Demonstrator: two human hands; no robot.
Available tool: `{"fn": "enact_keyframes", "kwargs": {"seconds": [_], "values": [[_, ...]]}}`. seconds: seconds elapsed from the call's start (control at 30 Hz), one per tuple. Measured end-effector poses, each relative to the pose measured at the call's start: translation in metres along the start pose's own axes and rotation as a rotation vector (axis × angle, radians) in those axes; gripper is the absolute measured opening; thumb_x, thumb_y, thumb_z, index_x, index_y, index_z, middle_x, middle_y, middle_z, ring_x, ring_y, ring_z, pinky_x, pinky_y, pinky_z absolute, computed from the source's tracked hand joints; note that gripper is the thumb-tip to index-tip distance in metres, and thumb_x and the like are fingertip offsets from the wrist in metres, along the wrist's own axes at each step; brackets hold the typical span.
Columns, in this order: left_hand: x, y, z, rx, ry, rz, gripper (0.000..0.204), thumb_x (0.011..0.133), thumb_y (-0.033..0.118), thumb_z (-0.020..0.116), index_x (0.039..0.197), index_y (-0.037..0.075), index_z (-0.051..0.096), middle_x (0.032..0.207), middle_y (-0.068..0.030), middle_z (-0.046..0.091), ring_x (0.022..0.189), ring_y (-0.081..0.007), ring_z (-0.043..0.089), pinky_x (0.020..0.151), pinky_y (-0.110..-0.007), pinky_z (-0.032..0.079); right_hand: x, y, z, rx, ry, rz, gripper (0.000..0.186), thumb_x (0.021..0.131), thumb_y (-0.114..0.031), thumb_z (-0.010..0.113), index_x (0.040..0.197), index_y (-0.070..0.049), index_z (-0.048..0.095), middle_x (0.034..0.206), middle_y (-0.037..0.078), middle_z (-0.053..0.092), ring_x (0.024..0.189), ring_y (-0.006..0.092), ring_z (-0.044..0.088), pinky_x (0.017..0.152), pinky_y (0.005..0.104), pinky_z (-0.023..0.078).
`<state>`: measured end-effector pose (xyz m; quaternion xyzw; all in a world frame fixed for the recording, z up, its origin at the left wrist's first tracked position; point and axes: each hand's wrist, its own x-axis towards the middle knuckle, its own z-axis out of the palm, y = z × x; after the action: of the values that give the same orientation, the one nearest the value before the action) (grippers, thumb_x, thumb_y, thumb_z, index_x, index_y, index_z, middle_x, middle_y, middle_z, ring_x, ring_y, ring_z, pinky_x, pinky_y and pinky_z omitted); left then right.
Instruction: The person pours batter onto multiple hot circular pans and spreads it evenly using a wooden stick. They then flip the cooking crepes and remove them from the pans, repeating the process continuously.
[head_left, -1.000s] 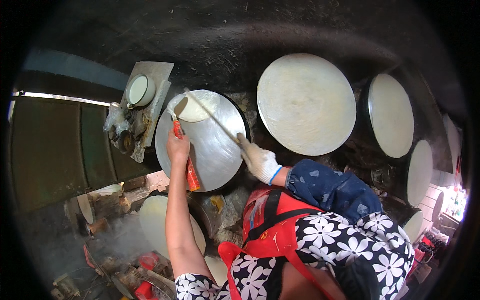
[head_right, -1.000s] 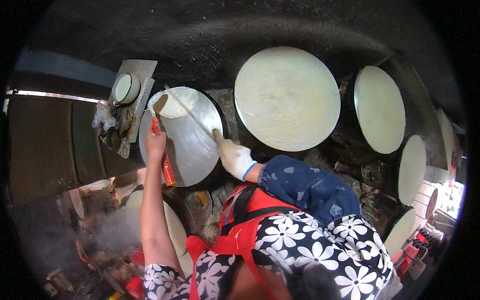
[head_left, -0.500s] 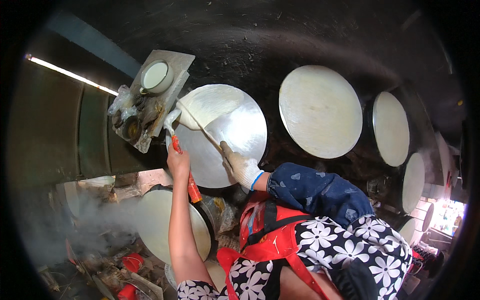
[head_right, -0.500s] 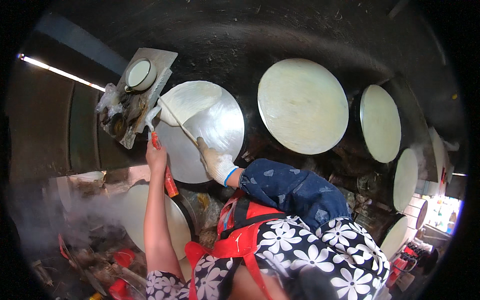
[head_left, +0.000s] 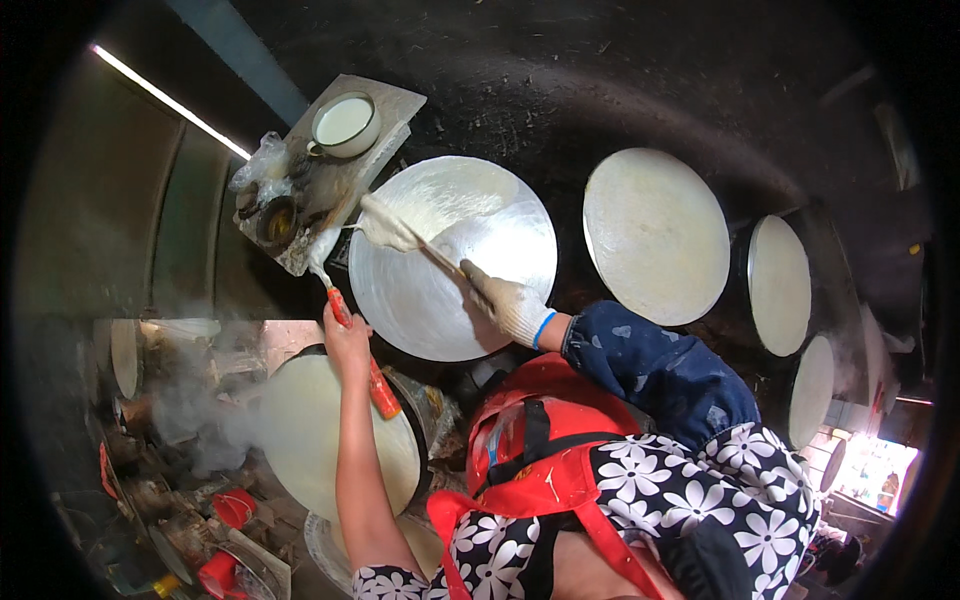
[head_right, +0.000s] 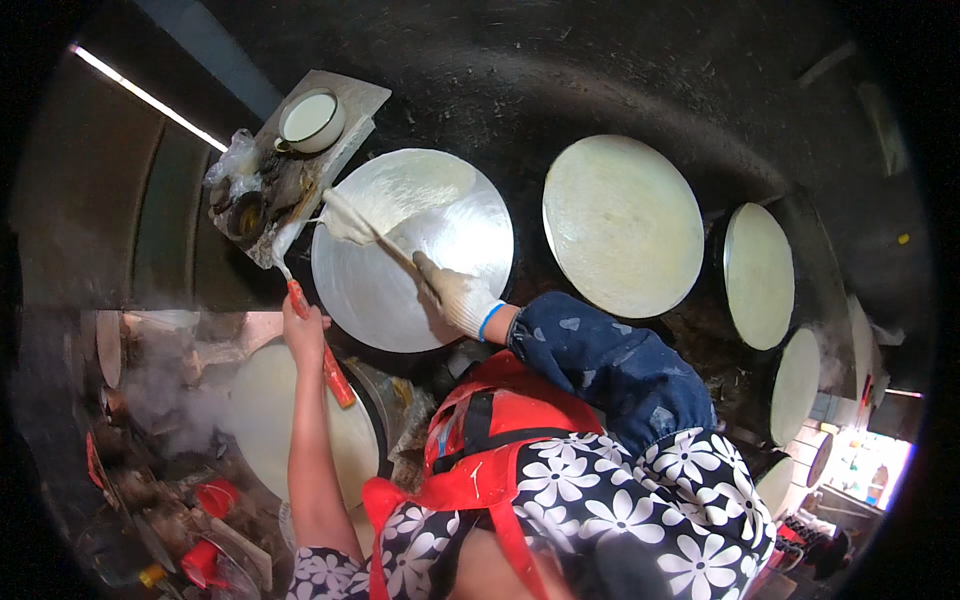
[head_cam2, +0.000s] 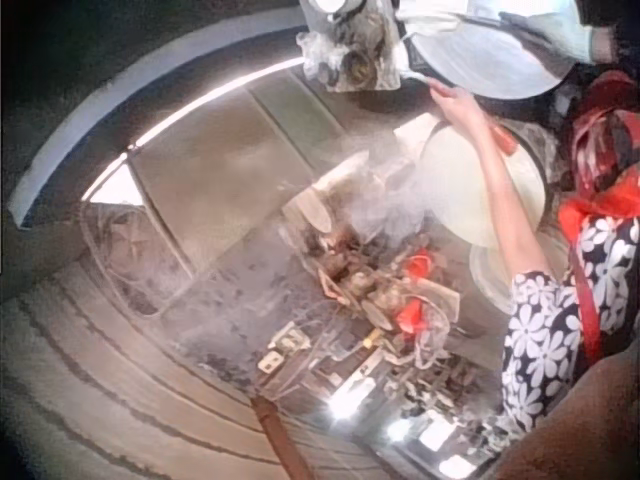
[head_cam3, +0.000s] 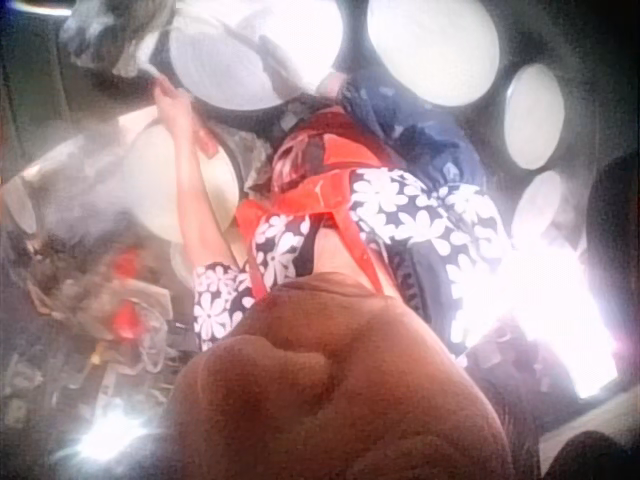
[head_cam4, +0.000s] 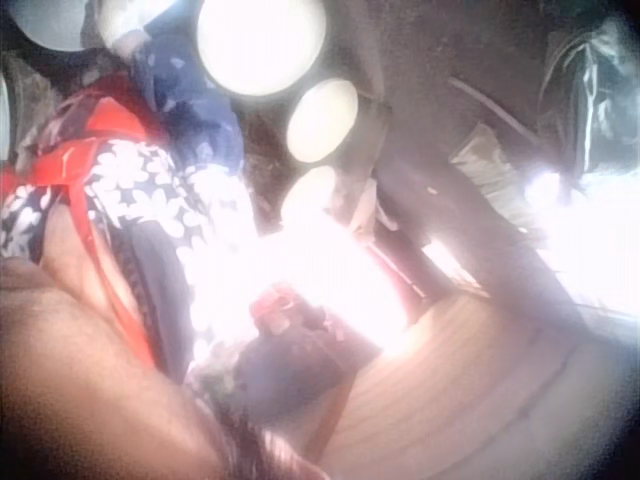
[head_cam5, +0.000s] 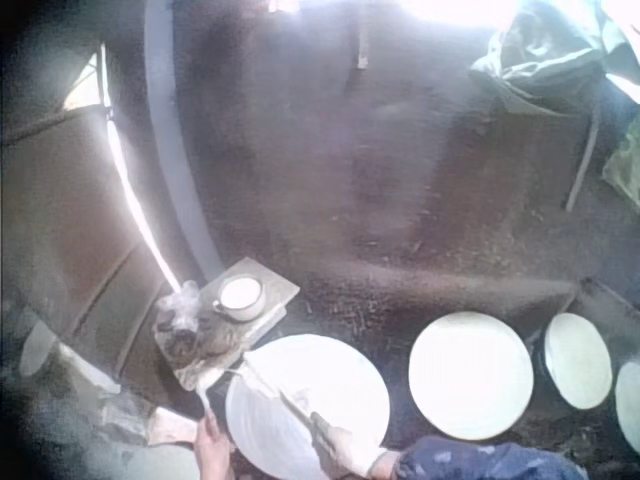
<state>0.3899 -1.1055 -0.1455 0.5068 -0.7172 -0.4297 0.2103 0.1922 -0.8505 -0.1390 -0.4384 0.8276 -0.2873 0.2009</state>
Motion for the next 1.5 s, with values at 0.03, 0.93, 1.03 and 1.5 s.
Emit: {"fn": "enact_keyframes", "kwargs": {"seconds": [0.03, 0.93, 1.03, 1.5], "values": [[0.009, -0.005, 0.005, -0.02, 0.0, 0.012, 0.058, 0.094, 0.005, 0.061, 0.151, 0.008, 0.052, 0.107, -0.0135, 0.072, 0.071, -0.0224, 0.077, 0.064, -0.038, 0.061, -0.007, 0.0, -0.008, 0.061, -0.074, -0.047, 0.053, 0.113, -0.027, 0.047, 0.164, -0.018, 0.039, 0.107, 0.02, 0.071, 0.086, 0.0371, 0.072, 0.079, 0.049, 0.056], [-0.153, -0.031, -0.055, 0.388, -0.07, 0.192, 0.068, 0.093, -0.001, 0.065, 0.158, 0.004, 0.047, 0.142, -0.0275, 0.063, 0.124, -0.044, 0.065, 0.105, -0.048, 0.053, 0.017, -0.01, -0.042, -0.197, -0.122, -0.319, 0.046, 0.11, -0.021, 0.052, 0.153, -0.006, 0.046, 0.089, 0.029, 0.07, 0.08, 0.0483, 0.071, 0.07, 0.0551, 0.054], [-0.165, -0.042, -0.057, 0.328, -0.066, 0.185, 0.067, 0.09, -0.003, 0.063, 0.156, 0.004, 0.051, 0.136, -0.028, 0.066, 0.12, -0.0434, 0.067, 0.102, -0.046, 0.054, 0.021, -0.021, -0.046, -0.197, -0.253, -0.453, 0.042, 0.11, -0.023, 0.052, 0.149, -0.005, 0.05, 0.089, 0.027, 0.071, 0.079, 0.0471, 0.071, 0.07, 0.0536, 0.054], [-0.235, -0.049, -0.041, 0.079, -0.225, 0.067, 0.06, 0.09, 0.0, 0.064, 0.149, 0.003, 0.059, 0.114, -0.0208, 0.074, 0.095, -0.0292, 0.072, 0.091, -0.037, 0.056, 0.022, 0.028, -0.056, -0.248, -0.344, -0.337, 0.049, 0.112, -0.028, 0.048, 0.16, -0.022, 0.046, 0.097, 0.023, 0.071, 0.084, 0.0407, 0.073, 0.073, 0.0479, 0.057]]}}
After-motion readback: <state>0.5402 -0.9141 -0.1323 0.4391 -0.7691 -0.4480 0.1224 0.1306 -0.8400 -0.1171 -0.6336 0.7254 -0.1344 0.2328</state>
